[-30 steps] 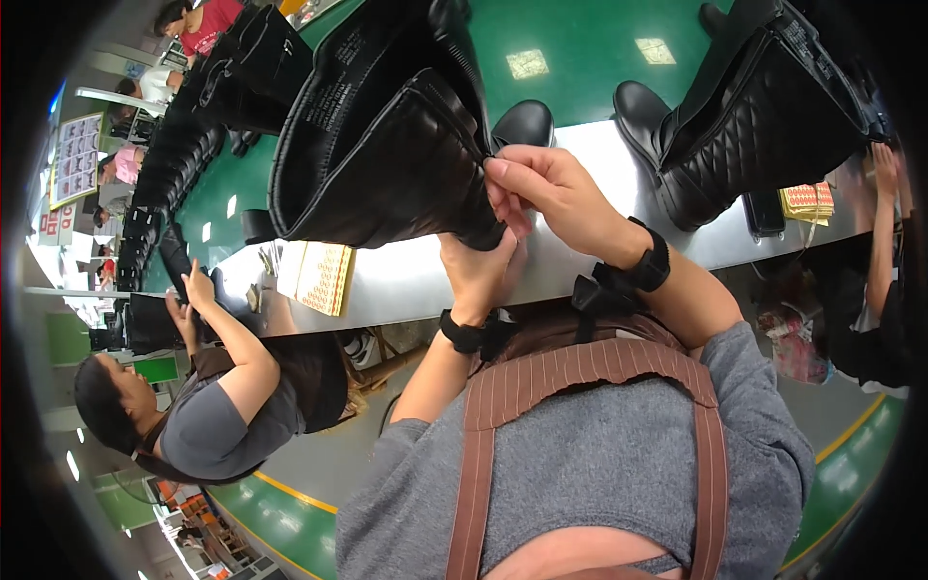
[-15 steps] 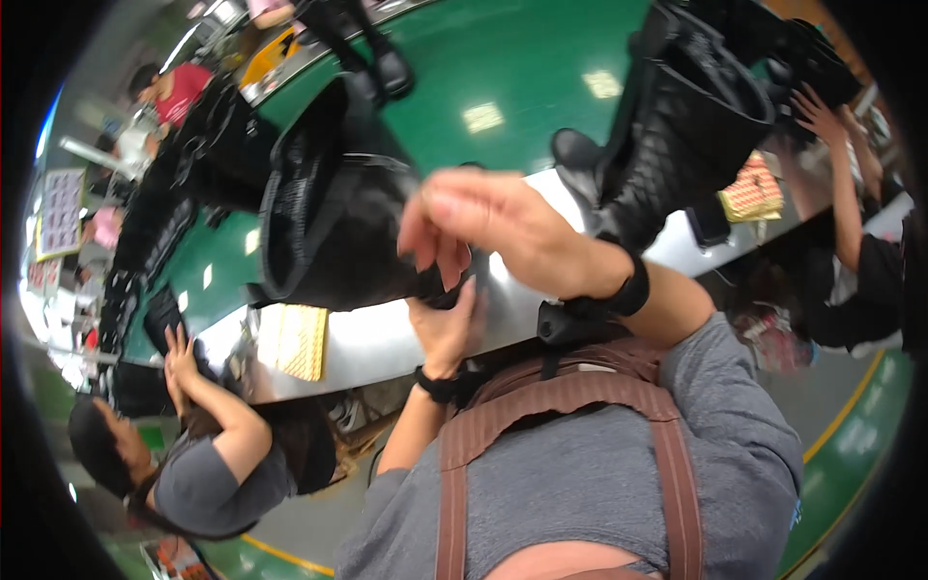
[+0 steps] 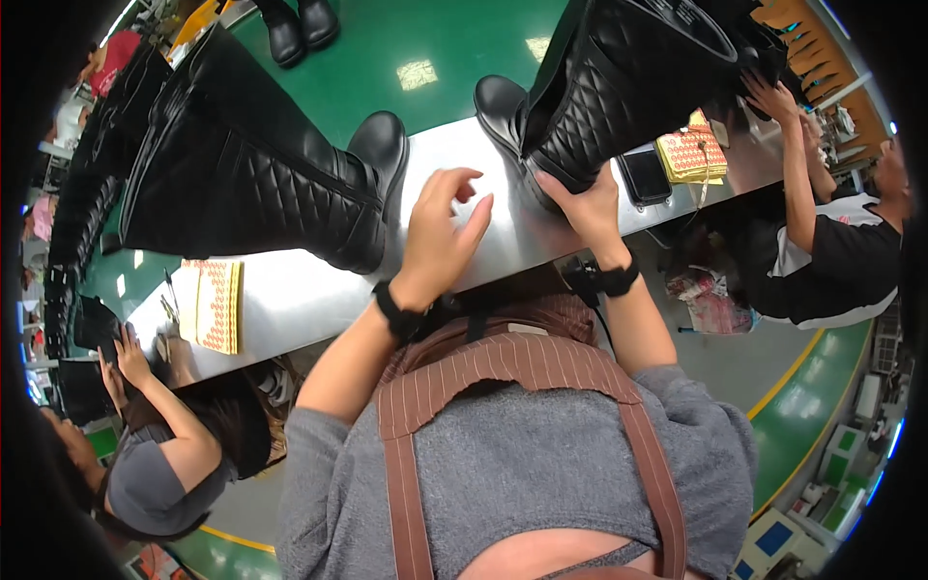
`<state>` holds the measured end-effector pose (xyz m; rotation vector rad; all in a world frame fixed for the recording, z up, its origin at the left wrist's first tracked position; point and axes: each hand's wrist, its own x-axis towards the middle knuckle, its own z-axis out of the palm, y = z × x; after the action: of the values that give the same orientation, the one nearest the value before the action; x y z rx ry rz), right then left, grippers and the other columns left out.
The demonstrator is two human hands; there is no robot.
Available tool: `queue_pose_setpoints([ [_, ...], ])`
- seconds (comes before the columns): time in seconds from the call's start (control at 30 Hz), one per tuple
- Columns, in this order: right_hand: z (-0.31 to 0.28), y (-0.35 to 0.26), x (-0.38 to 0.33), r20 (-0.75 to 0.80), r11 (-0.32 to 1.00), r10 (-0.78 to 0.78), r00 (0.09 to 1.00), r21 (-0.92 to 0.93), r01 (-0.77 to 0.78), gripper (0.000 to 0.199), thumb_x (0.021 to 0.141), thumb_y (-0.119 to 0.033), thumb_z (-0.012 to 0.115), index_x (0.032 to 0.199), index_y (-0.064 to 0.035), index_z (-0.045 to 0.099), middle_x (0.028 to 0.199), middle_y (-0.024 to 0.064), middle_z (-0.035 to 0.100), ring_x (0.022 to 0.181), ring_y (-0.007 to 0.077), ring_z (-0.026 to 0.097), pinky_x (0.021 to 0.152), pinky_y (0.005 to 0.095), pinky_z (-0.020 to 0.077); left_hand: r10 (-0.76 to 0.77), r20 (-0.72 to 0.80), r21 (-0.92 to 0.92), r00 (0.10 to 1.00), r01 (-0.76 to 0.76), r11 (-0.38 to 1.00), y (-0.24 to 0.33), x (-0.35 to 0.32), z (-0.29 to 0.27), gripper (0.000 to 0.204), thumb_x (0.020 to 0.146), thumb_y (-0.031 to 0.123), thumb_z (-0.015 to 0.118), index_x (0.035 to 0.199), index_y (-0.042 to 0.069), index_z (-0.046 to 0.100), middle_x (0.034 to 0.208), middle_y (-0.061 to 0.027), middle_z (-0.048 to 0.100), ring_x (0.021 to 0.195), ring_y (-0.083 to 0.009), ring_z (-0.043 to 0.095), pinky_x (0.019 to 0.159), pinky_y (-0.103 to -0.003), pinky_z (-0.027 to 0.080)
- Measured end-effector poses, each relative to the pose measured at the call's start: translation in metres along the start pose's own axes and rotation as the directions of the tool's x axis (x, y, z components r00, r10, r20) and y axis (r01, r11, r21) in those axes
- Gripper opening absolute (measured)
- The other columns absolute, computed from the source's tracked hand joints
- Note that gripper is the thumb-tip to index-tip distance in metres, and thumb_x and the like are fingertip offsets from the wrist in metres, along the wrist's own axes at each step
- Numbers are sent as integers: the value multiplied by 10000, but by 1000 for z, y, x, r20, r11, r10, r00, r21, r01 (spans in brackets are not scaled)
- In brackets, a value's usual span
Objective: Inspecting pairs of black boots for defects, checking zippers and hardware, and placing them on a conveyor belt.
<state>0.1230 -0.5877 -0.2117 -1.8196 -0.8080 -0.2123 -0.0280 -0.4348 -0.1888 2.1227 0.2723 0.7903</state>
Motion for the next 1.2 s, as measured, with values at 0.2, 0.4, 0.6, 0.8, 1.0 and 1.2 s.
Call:
queue_pose_setpoints([
  [0.2,-13,30,5,470,740,237,850,480,-471,462,717,25,762,1142,10,581,1032,65,670,909,139,629,835,282,505,-478,311,-79,821,524,848,-31,17,54,340,867,247,693,1040,-26,589,773,-64,649,656,-100,583,563,-233,447],
  [0.4,-16,29,8,527,768,161,834,464,-442,407,728,14,767,1104,15,610,1071,78,658,963,139,616,869,285,493,-471,492,-208,733,624,753,-34,22,58,284,914,267,622,853,-10,621,666,-64,633,595,-140,592,561,-284,457],
  [0.6,-18,18,11,534,789,203,821,406,-460,380,726,6,771,1079,17,631,1017,67,673,920,139,627,834,281,502,-397,695,-289,600,738,609,-35,32,47,254,968,252,545,824,59,627,596,36,527,517,-52,426,492,-215,334],
  [0.8,-20,12,15,478,882,171,861,315,-350,302,696,-30,793,981,-13,694,949,36,699,869,120,631,798,273,502,-106,607,-695,788,590,411,26,58,11,264,975,270,540,811,84,630,569,70,463,535,-15,375,515,-182,268],
  [1.0,-18,13,20,451,904,84,888,341,-259,329,679,-34,802,986,-5,688,964,49,696,893,144,636,816,287,502,-29,529,-742,848,479,469,102,87,-39,288,988,232,499,832,7,588,571,48,436,494,-27,340,499,-182,268],
  [1.2,-14,3,19,531,735,112,840,524,-429,419,699,-15,789,1093,9,646,1052,69,675,1009,152,606,917,300,462,40,480,-692,876,351,631,139,94,-64,305,975,235,531,786,7,605,551,17,516,451,-30,443,456,-170,311],
])
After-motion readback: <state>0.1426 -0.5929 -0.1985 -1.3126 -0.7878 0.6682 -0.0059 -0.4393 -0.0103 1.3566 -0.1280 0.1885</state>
